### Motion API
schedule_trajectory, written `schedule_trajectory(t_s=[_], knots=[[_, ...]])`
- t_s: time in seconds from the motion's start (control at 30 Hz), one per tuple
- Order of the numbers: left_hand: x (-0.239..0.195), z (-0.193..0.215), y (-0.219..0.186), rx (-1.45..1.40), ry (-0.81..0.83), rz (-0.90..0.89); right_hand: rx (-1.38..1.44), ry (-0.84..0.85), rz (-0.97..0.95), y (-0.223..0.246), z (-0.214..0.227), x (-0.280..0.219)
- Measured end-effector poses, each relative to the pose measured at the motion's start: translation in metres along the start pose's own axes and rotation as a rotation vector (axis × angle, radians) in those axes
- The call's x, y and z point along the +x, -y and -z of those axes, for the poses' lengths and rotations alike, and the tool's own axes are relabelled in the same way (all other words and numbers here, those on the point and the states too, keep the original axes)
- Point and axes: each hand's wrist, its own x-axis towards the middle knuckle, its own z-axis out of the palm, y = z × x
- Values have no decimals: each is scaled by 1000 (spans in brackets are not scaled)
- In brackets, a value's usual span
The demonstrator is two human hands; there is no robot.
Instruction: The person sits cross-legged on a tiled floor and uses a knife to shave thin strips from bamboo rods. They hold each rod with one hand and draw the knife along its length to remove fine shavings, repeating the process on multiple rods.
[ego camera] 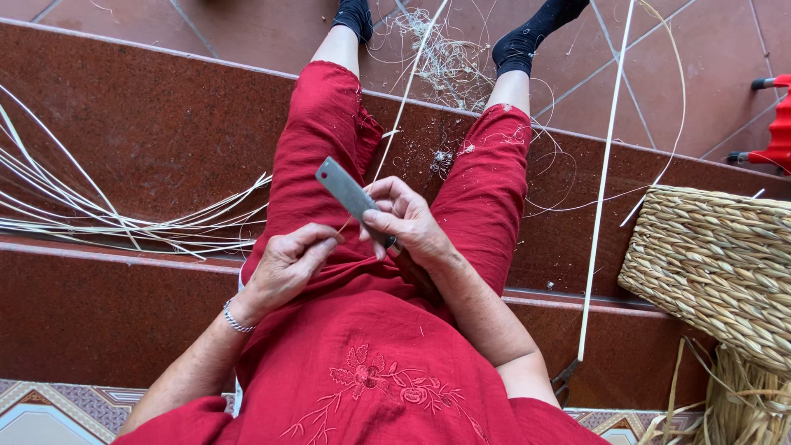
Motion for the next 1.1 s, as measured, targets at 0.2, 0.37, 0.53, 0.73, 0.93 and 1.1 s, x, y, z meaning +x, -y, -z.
schedule_trajectory(t_s=[0.2, 0.37, 0.53, 0.73, 0.93, 1.1], knots=[[-33, 22, 3, 27, 4, 127, 88, -23, 58, 11, 1, 8], [-50, 42, 3, 80, -8, 95, 12, -25, 64, 9, 2, 12], [-56, 49, 0, 158, -22, 136, -15, -77, 146, 14, 9, 11], [-26, 32, -4, 168, 20, 60, -56, -58, 137, -2, 2, 9], [22, -6, 10, -208, -13, 24, -93, 33, 34, -16, -9, 5], [23, -5, 8, -95, 10, -8, -85, 50, 24, -9, -1, 0]])
